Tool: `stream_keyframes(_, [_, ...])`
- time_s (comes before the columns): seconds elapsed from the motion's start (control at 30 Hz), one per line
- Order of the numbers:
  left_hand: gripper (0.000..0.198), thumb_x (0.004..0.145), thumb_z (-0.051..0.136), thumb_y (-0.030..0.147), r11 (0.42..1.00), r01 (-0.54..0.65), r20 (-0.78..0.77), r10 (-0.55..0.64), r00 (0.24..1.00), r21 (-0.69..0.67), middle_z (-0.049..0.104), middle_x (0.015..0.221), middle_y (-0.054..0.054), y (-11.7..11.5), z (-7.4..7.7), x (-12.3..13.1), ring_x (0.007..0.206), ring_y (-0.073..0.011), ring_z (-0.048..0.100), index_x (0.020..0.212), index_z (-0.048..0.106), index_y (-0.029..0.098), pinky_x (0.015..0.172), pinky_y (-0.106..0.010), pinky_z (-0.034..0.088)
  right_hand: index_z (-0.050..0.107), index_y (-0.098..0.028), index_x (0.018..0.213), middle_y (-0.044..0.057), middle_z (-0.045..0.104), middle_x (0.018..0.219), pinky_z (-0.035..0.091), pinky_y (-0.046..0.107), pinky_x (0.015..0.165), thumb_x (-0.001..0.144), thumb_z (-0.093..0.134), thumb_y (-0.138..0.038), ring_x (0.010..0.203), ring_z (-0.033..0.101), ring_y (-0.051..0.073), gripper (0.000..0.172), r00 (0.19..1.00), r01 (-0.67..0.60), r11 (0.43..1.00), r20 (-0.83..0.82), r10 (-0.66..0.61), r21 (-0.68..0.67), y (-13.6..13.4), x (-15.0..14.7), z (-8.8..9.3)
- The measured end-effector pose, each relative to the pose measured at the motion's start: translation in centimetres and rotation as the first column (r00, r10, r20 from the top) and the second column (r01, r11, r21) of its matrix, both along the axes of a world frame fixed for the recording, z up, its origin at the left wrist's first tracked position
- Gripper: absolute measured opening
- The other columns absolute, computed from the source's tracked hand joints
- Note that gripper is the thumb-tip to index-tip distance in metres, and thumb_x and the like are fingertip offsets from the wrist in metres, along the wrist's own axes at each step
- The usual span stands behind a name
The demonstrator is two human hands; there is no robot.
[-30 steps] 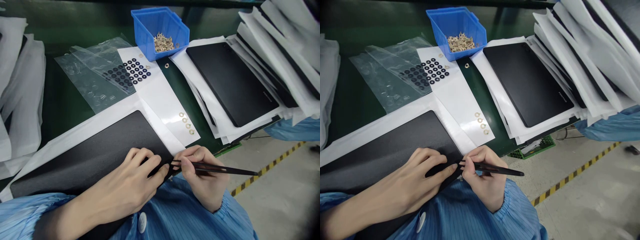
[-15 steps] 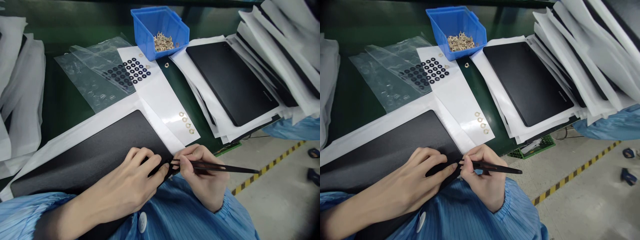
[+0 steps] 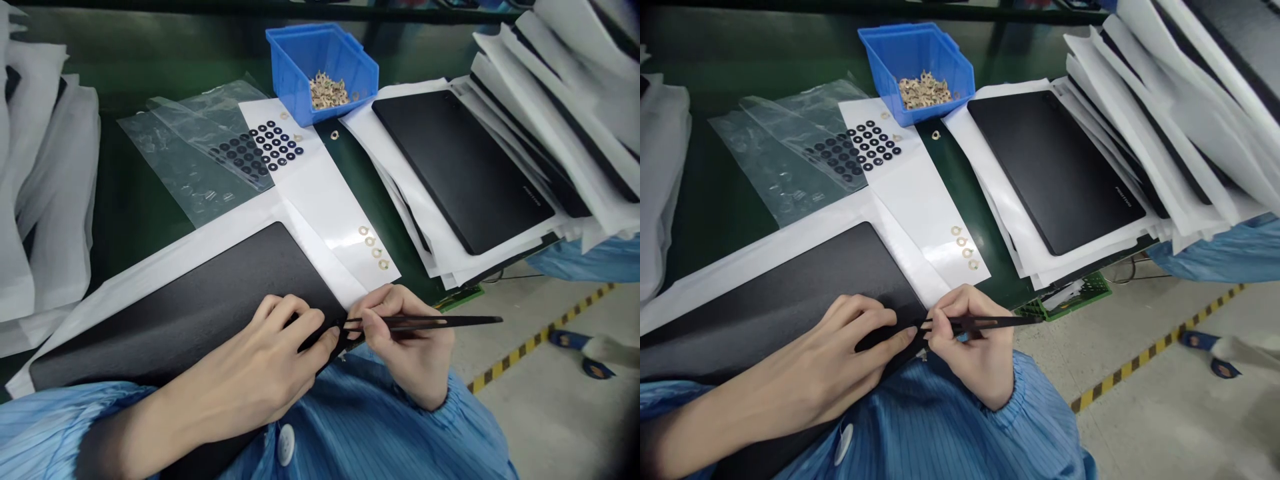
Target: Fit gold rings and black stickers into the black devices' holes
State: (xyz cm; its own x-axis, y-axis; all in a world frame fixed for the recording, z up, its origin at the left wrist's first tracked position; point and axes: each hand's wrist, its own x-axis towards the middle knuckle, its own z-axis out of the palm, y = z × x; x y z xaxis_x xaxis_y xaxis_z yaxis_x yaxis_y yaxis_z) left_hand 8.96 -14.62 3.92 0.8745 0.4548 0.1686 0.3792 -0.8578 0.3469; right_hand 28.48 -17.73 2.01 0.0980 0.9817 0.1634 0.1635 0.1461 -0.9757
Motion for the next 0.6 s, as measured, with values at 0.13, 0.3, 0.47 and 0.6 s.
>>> stream_keyframes(0.13, [0.028,0.094,0.038,0.010,0.999,-0.017,0.025,0.018,1.000,-0.034,0.054,0.099,-0.011,0.02,-0.08,0.02,0.094,-0.0229,0.046,0.118,0.053,0.012,0.073,-0.036,0.044,0.055,-0.018,0.072,0.001,0.063,0.070,0.058,0.027,0.050,0.081,0.062,-0.011,0.057,0.066,0.015,0.013,0.998,-0.038,0.999,-0.043,0.039,0.017,0.33,0.48,0.16])
stream_keyframes(0.3, [0.029,0.094,0.038,0.010,0.998,-0.012,0.035,0.014,0.999,-0.062,0.053,0.099,-0.011,0.06,-0.25,0.03,0.095,-0.0240,0.046,0.118,0.053,0.011,0.072,-0.035,0.043,0.058,-0.018,0.074,0.002,0.064,0.071,0.056,0.026,0.051,0.081,0.063,-0.010,0.060,0.066,0.015,0.011,0.997,-0.069,0.997,0.021,0.069,0.044,0.36,0.81,0.05])
stream_keyframes(0.47, [0.029,0.095,0.036,0.010,0.998,-0.008,0.025,0.009,1.000,-0.061,0.052,0.099,-0.011,-0.04,-0.20,-0.03,0.095,-0.0241,0.045,0.119,0.052,0.010,0.073,-0.036,0.043,0.059,-0.018,0.076,0.002,0.063,0.073,0.054,0.027,0.052,0.081,0.063,-0.009,0.062,0.065,0.015,0.011,0.996,-0.079,0.995,0.038,0.077,0.068,0.20,0.71,-0.23])
stream_keyframes(0.6, [0.028,0.095,0.036,0.009,0.998,-0.007,0.029,0.009,1.000,-0.064,0.052,0.100,-0.011,-0.08,-0.15,-0.06,0.095,-0.0240,0.044,0.117,0.053,0.010,0.073,-0.036,0.043,0.058,-0.018,0.076,0.002,0.063,0.073,0.052,0.028,0.054,0.081,0.063,-0.008,0.064,0.064,0.015,0.013,0.995,-0.083,0.994,0.056,0.079,0.068,0.07,0.72,-0.35])
